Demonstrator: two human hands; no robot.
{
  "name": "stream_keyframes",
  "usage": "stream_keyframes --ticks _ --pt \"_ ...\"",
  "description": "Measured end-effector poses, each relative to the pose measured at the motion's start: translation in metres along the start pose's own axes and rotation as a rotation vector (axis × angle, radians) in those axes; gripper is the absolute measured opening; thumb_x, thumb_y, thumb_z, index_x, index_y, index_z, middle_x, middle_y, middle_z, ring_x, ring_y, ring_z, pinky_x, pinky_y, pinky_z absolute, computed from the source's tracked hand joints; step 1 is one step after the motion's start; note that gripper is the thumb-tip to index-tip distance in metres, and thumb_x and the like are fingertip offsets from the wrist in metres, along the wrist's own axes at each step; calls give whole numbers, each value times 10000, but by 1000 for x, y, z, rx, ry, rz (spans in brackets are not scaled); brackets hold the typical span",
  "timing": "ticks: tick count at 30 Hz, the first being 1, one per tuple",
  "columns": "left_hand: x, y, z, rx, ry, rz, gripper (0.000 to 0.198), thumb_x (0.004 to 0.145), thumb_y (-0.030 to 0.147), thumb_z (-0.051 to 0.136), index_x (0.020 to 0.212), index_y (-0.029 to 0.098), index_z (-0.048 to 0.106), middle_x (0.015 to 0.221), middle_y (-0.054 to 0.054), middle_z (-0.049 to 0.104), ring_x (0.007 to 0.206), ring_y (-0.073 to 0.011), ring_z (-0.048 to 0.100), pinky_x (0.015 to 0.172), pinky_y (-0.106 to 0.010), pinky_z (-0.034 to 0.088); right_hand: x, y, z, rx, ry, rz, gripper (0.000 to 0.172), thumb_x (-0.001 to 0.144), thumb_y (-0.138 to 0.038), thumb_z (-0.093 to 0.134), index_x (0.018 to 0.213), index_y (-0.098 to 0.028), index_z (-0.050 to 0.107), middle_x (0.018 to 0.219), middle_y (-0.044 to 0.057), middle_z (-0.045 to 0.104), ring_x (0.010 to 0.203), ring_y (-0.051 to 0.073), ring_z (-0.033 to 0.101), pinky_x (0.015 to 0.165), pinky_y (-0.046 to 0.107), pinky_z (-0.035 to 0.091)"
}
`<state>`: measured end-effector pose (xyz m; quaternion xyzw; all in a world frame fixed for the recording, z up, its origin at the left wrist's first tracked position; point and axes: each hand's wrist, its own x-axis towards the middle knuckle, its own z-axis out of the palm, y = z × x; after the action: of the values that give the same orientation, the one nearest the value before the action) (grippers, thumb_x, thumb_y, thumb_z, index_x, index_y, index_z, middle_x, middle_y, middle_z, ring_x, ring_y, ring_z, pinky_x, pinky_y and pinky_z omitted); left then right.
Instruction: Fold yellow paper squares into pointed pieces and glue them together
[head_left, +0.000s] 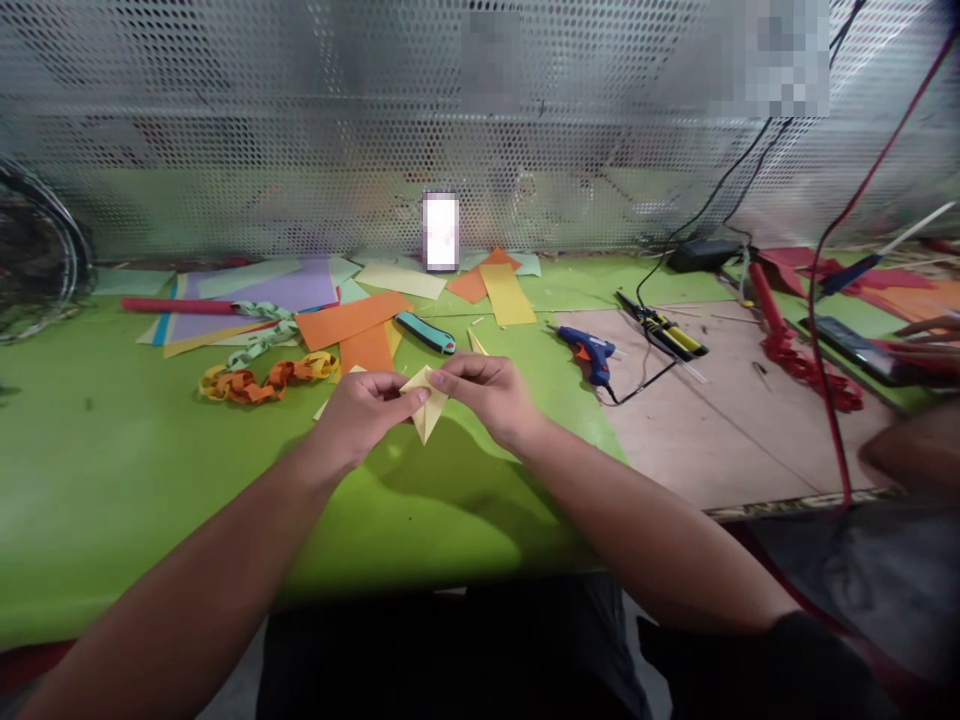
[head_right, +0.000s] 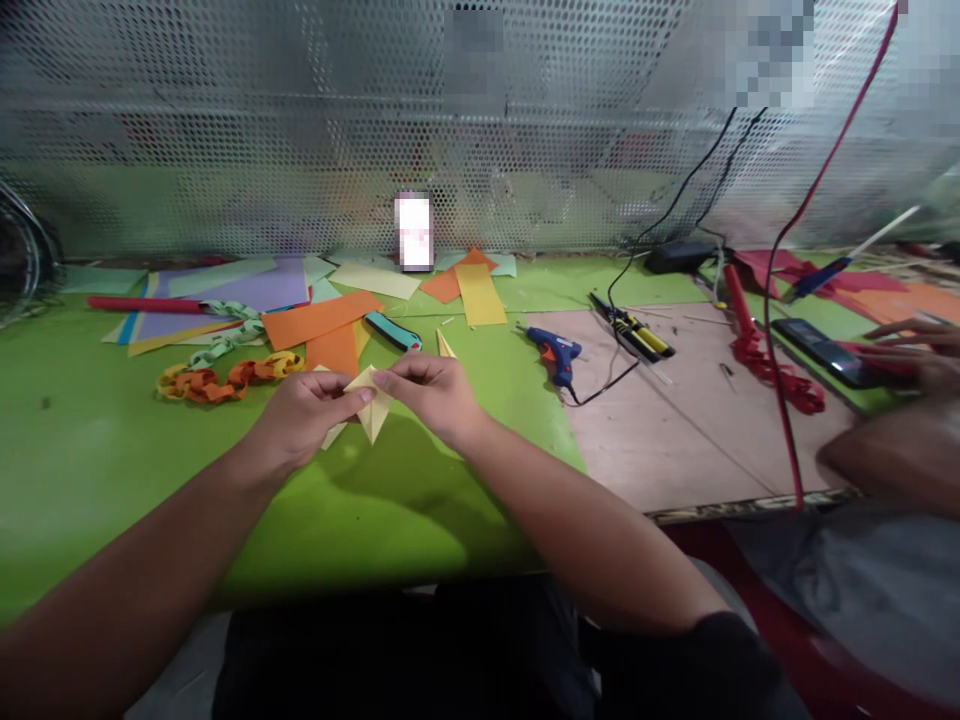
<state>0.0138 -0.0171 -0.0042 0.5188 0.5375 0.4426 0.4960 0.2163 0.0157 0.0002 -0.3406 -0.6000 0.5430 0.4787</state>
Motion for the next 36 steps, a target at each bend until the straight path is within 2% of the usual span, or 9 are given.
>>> stream_keyframes --ticks 3,6,11,16,22,26,28,32,36 --pt "-2 2 1 66 -8 11 214 740 394 892 808 198 841 703 -30 750 546 -140 596 509 -258 402 0 -1 2 36 9 56 345 773 -545 897 785 -216 794 802 29 730 731 154 612 695 315 521" --pt "-4 5 3 120 -35 20 221 744 409 887 784 199 833 638 -9 700 492 -116 515 466 -251 305 -1 -2 6 37 64 -14 329 760 -524 901 727 -223 772 771 20 714 729 157 615 714 324 539" --pt "-4 7 5 123 -32 43 269 732 467 886 768 206 832 625 -19 695 510 -142 556 463 -259 355 -2 4 11 73 115 -19 337 764 -526 892 727 -225 745 772 12 711 707 153 633 692 324 564" --pt "-3 2 3 91 -98 -5 226 747 419 886 809 205 847 702 -30 749 567 -144 606 521 -255 422 6 1 -5 193 156 27 304 837 -526 844 885 -231 791 893 39 770 766 164 698 815 371 628" --pt "1 -3 0 -69 -59 -56 238 698 358 931 856 200 853 802 -59 806 665 -177 702 657 -294 567 9 -17 -26 -67 -131 115 512 916 -657 725 781 -168 795 735 68 741 682 163 670 693 320 567" --pt "1 3 1 -141 -44 -68 252 707 356 944 859 183 839 808 -60 800 666 -166 706 649 -282 586 4 -17 -24 -284 -299 57 509 905 -641 747 711 -171 728 640 15 656 544 106 503 515 260 361" --pt "0 6 3 -173 -44 -63 257 730 359 938 878 177 834 792 -54 785 660 -157 699 644 -274 590 2 -15 -20 -351 -250 -7 515 932 -631 713 694 -176 688 613 -3 603 532 97 437 506 259 307" --pt "0 8 8 -252 -60 -67 280 778 388 914 936 174 826 777 -34 759 650 -142 684 649 -272 600 0 -9 -12 -445 -96 -138 515 979 -605 650 689 -180 657 629 1 573 593 118 450 559 273 352" --pt "0 7 11 -284 -60 -61 359 762 414 927 1002 167 822 914 -63 787 744 -169 718 754 -345 644 0 -1 -7 -446 12 -176 509 973 -595 666 692 -172 686 632 9 583 593 122 447 565 290 344"
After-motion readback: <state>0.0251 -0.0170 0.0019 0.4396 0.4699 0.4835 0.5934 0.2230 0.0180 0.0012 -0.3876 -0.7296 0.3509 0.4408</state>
